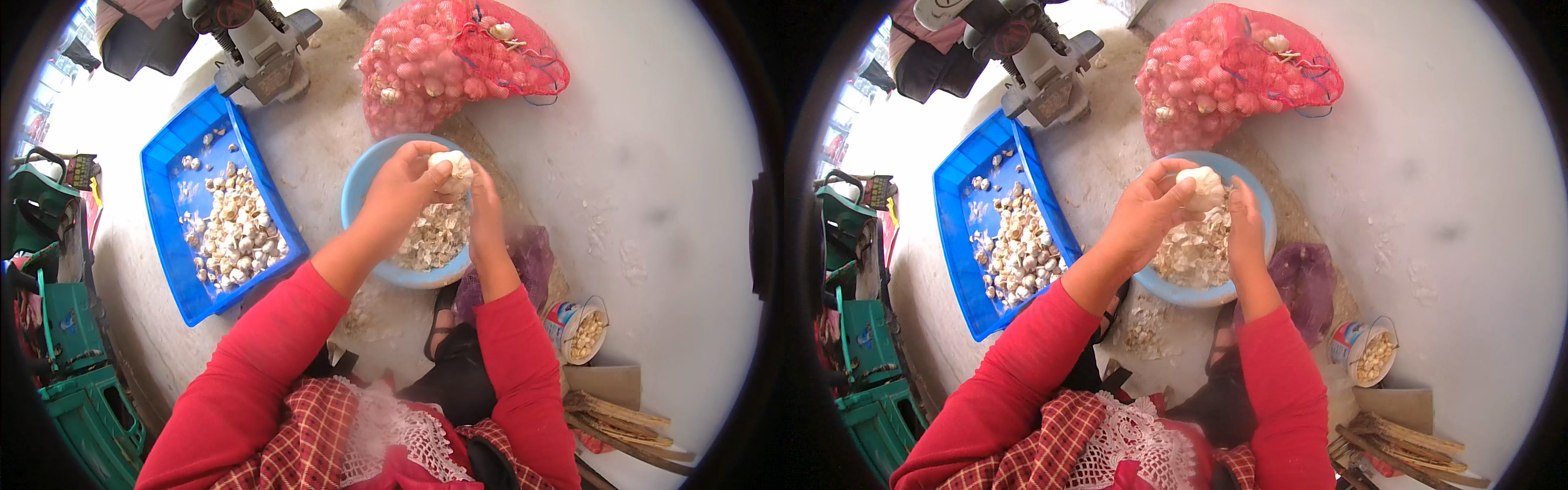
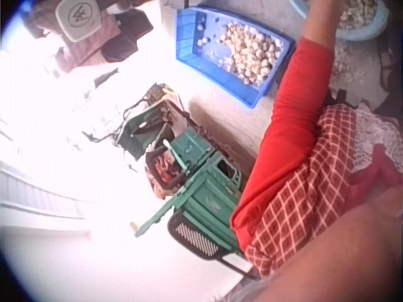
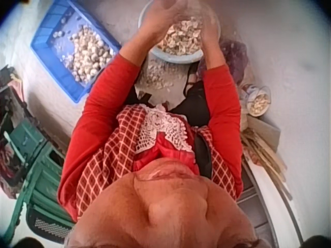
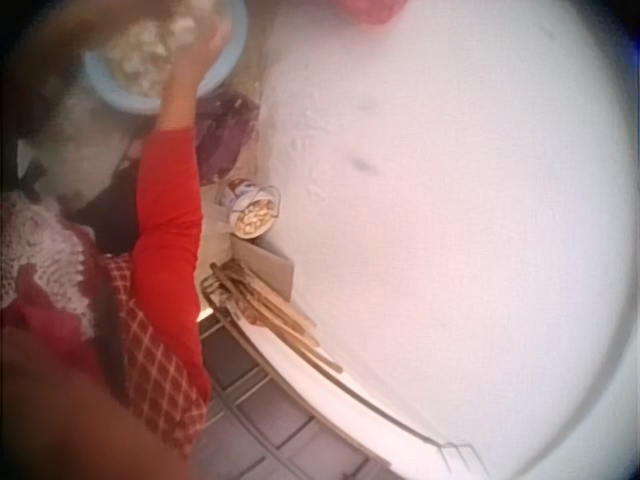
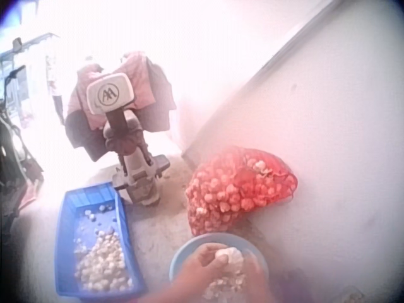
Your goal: The person sits on the floor and peels garlic cloves by hand, separating the skins and placing the peeled cloves into a blue basin. The person repeatedly picks up garlic from a mesh bag and a blue tray, peels each clove, and discards the skins into the basin.
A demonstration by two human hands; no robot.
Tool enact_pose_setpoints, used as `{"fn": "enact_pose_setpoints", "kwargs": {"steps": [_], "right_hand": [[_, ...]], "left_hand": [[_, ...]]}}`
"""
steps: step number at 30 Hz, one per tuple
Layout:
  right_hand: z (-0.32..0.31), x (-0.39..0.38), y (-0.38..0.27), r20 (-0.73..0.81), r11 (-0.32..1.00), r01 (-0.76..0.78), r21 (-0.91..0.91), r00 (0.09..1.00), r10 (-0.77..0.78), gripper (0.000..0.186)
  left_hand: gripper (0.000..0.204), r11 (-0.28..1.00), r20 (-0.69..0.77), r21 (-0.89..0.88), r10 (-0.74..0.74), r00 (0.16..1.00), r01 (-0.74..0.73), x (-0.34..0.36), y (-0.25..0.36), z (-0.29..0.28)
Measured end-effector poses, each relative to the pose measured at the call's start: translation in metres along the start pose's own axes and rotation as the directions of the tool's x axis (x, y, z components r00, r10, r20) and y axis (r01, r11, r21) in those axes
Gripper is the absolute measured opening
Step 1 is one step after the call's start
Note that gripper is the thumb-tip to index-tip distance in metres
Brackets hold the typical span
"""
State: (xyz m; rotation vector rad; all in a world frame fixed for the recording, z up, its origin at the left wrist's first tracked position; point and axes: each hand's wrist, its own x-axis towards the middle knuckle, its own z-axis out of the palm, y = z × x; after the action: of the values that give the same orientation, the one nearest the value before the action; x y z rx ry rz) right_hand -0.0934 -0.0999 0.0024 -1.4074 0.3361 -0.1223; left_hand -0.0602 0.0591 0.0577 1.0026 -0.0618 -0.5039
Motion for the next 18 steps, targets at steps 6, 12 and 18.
{"fn": "enact_pose_setpoints", "kwargs": {"steps": [6, 12, 18], "right_hand": [[0.017, -0.005, -0.031, 0.252, 0.972, 0.192, 0.138, 0.942, -0.222, 0.055], [0.03, -0.001, -0.031, 0.222, 0.978, 0.199, 0.065, 0.952, -0.209, 0.051], [0.038, 0.009, -0.028, 0.16, 0.963, 0.268, -0.031, 0.952, -0.26, 0.046]], "left_hand": [[0.026, 0.997, -0.048, 0.072, 0.016, 0.999, -0.013, 0.009, -0.001, -0.001], [0.019, 0.998, -0.174, -0.069, -0.017, 0.985, 0.005, 0.017, -0.008, 0.0], [0.017, 0.995, -0.215, -0.095, -0.039, 0.976, 0.019, 0.026, -0.009, -0.005]]}}
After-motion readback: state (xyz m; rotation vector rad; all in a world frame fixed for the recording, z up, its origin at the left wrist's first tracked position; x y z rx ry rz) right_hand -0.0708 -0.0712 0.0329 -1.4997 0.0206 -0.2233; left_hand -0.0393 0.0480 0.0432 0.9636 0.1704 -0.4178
